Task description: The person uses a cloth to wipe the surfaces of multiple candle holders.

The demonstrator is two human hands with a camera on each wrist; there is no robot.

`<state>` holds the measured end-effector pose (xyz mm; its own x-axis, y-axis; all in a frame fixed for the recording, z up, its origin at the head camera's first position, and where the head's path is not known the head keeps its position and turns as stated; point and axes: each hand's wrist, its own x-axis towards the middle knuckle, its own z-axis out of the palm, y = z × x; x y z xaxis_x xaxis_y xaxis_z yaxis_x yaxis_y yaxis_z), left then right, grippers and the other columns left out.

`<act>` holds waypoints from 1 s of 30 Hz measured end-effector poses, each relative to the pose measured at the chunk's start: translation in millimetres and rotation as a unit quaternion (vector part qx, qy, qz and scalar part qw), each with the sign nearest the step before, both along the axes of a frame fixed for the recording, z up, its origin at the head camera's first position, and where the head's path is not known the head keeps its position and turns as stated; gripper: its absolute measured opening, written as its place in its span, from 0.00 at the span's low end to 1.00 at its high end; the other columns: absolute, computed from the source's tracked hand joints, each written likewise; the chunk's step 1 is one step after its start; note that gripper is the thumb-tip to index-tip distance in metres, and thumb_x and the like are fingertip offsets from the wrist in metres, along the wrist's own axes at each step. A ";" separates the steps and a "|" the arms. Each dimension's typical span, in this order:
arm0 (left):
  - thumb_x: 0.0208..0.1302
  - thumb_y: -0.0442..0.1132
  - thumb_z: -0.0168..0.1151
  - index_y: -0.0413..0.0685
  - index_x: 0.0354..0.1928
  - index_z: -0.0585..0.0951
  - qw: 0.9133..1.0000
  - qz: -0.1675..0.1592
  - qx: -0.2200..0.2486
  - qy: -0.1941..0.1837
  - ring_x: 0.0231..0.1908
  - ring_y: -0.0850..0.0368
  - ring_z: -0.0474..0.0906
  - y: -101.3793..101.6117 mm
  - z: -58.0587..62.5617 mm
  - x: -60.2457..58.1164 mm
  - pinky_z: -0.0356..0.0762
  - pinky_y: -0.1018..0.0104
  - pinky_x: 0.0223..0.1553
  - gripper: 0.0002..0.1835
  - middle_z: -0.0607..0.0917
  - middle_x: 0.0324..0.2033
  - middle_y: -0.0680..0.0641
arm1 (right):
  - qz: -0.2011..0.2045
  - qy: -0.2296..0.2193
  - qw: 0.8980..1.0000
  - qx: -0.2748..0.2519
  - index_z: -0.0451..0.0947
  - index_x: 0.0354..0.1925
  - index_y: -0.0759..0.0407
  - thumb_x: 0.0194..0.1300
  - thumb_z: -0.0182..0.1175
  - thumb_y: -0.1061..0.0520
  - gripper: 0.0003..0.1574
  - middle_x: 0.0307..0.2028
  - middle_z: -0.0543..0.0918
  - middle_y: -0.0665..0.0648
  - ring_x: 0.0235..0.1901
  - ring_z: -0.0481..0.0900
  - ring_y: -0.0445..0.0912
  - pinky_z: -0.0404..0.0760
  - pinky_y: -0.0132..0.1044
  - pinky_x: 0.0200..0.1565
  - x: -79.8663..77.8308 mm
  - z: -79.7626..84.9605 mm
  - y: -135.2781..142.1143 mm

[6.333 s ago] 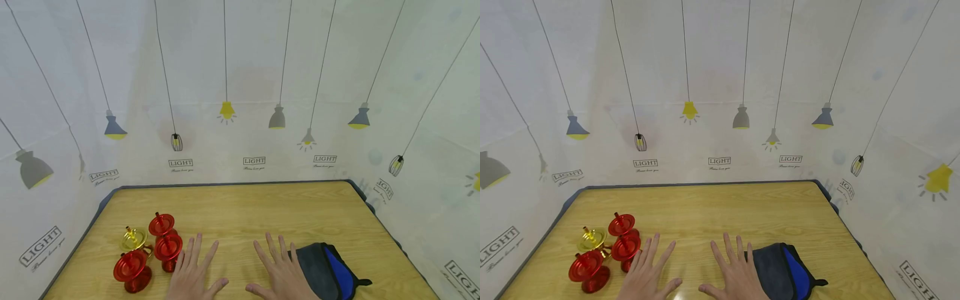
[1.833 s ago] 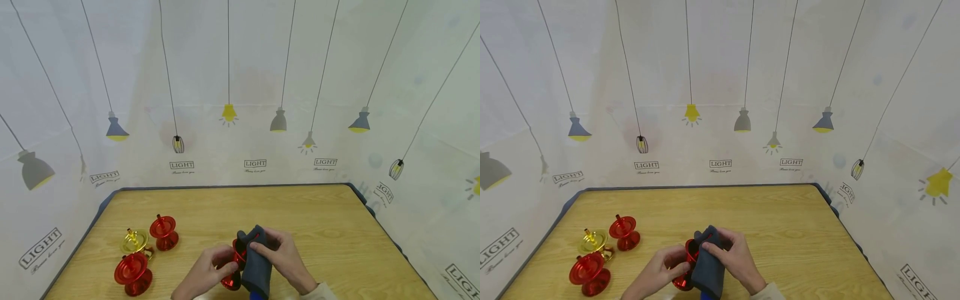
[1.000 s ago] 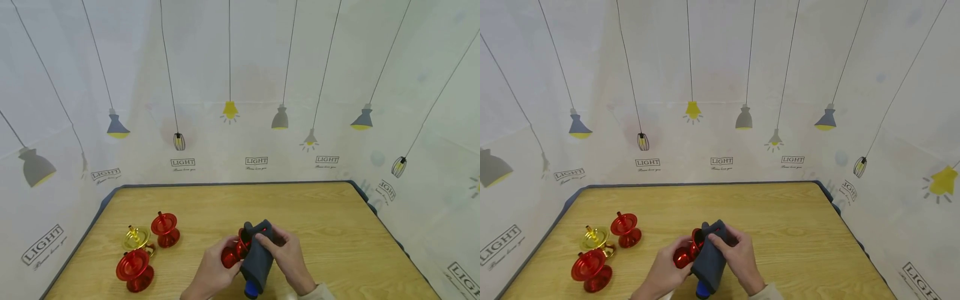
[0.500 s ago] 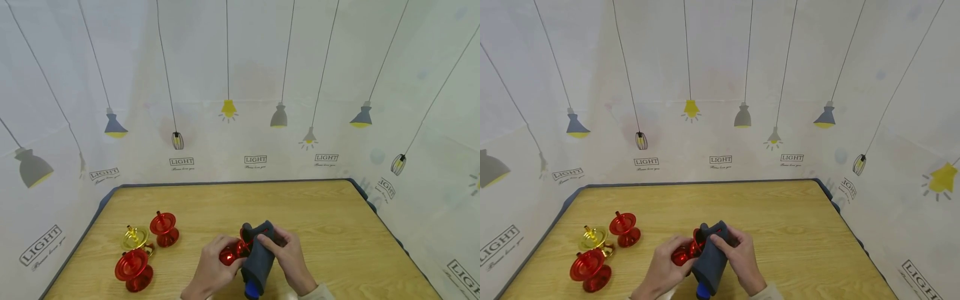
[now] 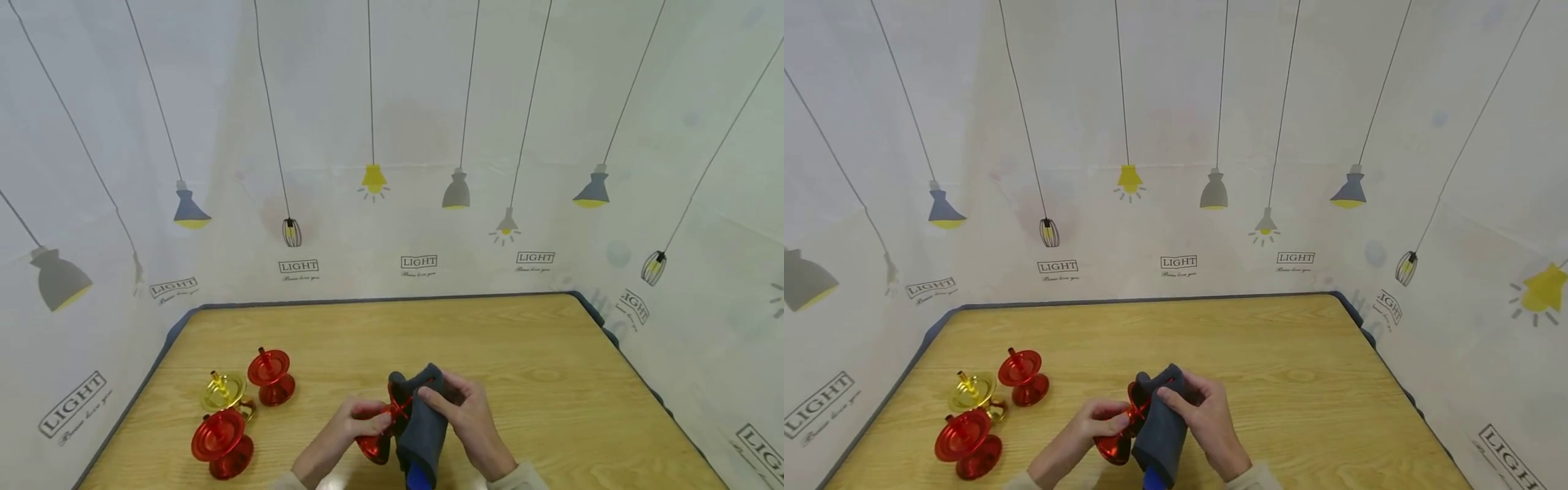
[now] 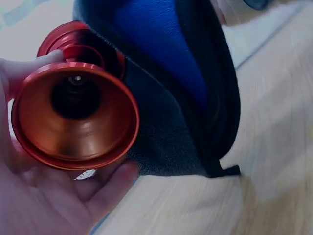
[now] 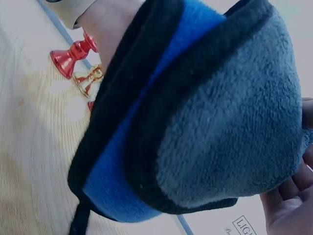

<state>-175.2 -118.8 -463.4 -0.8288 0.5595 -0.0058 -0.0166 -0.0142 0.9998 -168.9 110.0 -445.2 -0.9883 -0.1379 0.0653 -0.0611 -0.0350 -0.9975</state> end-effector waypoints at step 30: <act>0.62 0.41 0.73 0.47 0.46 0.86 0.968 0.178 -0.074 0.163 0.37 0.63 0.84 22.1 -2.4 19.0 0.83 0.70 0.41 0.12 0.88 0.39 0.46 | -0.079 0.022 0.996 -0.019 0.84 0.54 0.65 0.63 0.70 0.61 0.20 0.41 0.89 0.62 0.33 0.85 0.44 0.84 0.34 0.37 8.6 4.2 0.8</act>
